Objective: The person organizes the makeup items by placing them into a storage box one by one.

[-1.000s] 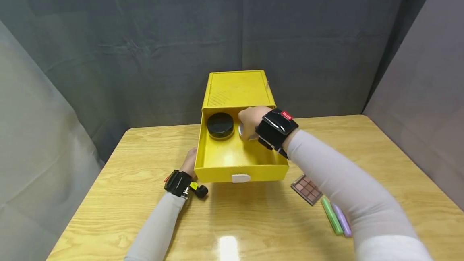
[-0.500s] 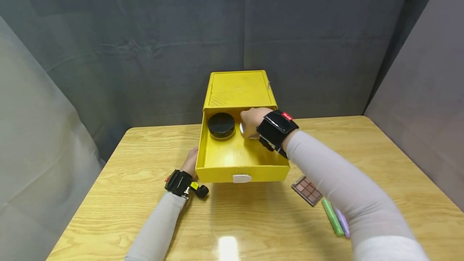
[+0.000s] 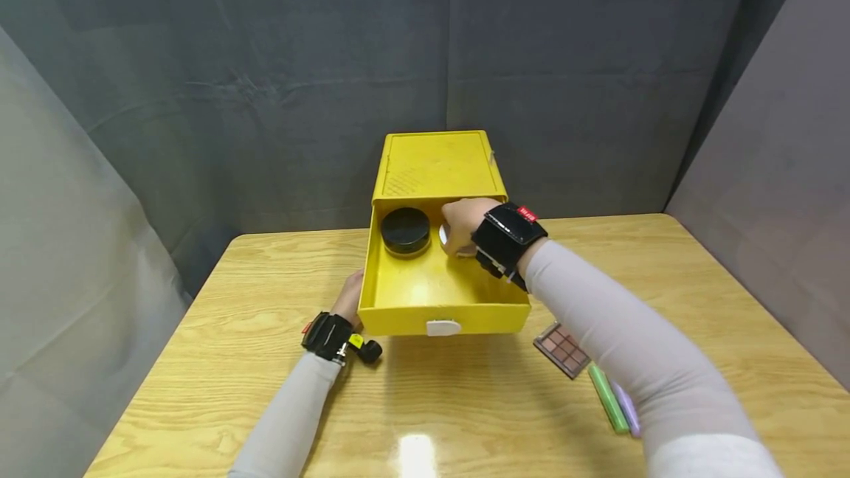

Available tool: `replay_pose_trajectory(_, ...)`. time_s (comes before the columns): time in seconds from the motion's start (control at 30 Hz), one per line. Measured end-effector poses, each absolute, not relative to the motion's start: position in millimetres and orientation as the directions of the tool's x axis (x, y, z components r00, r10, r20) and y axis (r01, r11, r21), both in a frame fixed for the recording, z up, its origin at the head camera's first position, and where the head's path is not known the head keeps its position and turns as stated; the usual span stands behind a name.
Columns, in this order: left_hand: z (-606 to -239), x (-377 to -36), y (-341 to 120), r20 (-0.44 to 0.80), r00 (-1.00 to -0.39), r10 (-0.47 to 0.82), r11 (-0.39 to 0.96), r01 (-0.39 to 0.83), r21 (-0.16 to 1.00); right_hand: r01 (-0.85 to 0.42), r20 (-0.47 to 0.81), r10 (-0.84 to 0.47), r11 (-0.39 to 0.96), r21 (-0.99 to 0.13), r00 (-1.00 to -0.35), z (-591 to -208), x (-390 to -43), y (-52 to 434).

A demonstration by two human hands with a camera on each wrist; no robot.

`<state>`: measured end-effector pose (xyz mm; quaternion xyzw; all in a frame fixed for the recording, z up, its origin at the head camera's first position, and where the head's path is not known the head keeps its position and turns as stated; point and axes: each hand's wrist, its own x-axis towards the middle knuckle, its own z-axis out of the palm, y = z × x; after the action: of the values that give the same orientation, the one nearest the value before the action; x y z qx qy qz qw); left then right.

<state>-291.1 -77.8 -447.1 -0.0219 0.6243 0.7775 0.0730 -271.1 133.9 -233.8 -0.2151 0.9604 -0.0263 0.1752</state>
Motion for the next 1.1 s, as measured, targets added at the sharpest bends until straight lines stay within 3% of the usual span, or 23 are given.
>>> replay_pose_trajectory(0.13, -447.4, -292.9, -79.5, -0.124, -0.988, 0.091, -0.204, -0.140, 0.969, -0.405, -0.329, -0.420, 0.907, -0.115, -0.846, -233.1, -272.2, 132.4)
replay_pose_trajectory(0.33, -450.9, -294.6, -79.1, -0.122, -0.988, 0.094, -0.214, -0.140, 0.967, -0.427, -0.350, -0.477, 0.879, -0.213, -0.807, -228.8, -267.3, 133.3)
replay_pose_trajectory(0.57, -451.6, -294.3, -77.5, -0.139, -0.987, 0.085, -0.217, -0.155, 0.964, -0.573, -0.266, -0.614, 0.790, -0.220, -0.744, -203.0, -243.0, 137.6)
replay_pose_trajectory(0.83, -449.1, -296.3, -76.8, -0.141, -0.986, 0.091, -0.213, -0.157, 0.964, -0.565, -0.108, -0.611, 0.775, -0.283, -0.784, -169.2, -211.1, 170.6)
replay_pose_trajectory(1.1, -452.1, -299.0, -76.1, -0.137, -0.986, 0.093, -0.211, -0.154, 0.965, -0.567, 0.072, -0.576, 0.763, -0.310, -0.814, -170.9, -205.3, 215.9)
